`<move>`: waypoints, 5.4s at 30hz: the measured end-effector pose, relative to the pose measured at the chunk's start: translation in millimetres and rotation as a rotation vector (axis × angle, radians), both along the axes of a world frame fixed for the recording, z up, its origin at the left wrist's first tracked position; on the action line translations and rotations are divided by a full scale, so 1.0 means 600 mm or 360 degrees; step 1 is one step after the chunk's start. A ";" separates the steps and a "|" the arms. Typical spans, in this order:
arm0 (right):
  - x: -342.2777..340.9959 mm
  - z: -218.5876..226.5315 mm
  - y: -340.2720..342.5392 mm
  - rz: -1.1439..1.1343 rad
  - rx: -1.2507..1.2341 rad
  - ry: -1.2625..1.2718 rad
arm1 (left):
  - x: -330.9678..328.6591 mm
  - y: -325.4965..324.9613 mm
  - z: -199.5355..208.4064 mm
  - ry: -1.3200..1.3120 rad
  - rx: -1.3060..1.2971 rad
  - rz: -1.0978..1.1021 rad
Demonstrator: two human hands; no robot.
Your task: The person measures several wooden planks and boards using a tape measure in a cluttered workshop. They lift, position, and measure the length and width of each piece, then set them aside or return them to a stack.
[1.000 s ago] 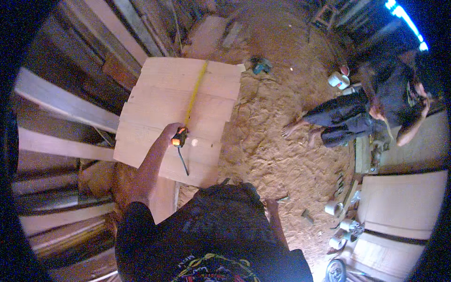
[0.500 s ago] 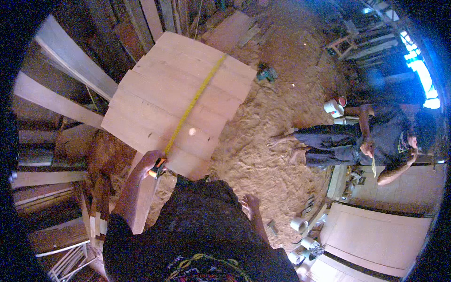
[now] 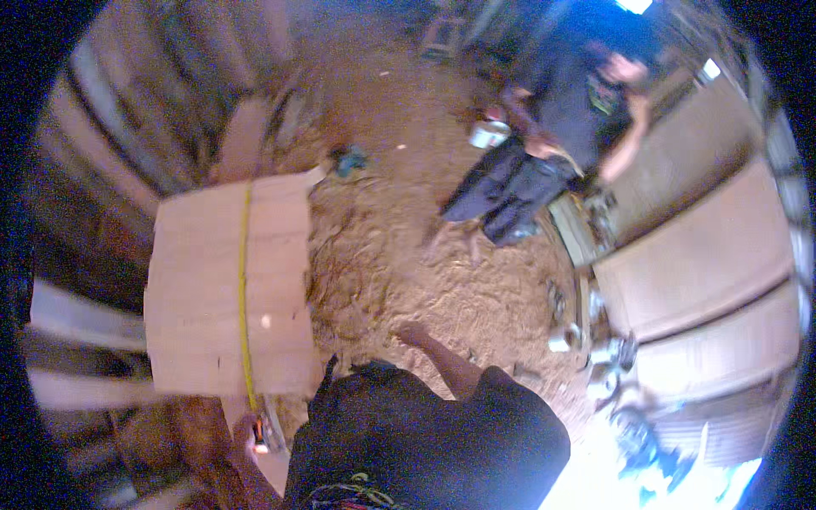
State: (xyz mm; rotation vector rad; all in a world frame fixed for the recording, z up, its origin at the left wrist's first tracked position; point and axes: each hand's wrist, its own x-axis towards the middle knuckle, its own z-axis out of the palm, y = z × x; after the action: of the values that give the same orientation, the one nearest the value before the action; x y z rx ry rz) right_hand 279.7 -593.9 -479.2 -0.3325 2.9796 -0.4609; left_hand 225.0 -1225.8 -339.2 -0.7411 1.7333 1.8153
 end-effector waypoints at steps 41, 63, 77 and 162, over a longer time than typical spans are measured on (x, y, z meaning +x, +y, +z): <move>0.034 0.201 -0.019 -0.1168 -0.0903 -0.1263 | -0.004 0.041 0.039 0.0072 -0.0176 -0.0248; 0.041 0.162 -0.010 -0.1304 -0.1140 -0.1419 | -0.006 0.053 0.066 0.0057 -0.0156 -0.0139; 0.006 0.127 -0.060 -0.1523 -0.1259 -0.1284 | -0.009 0.044 0.040 0.0233 -0.0414 -0.0207; -1.143 0.324 -0.374 0.0500 -0.0397 -0.0399 | -0.048 -0.005 0.024 0.0121 -0.0672 -0.0232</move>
State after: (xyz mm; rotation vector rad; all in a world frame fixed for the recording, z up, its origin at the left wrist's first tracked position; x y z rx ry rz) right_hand -406.0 -818.5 -284.6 -0.6956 2.5682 -0.7720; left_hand 196.2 -1229.1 -325.0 -0.6899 2.1939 1.4118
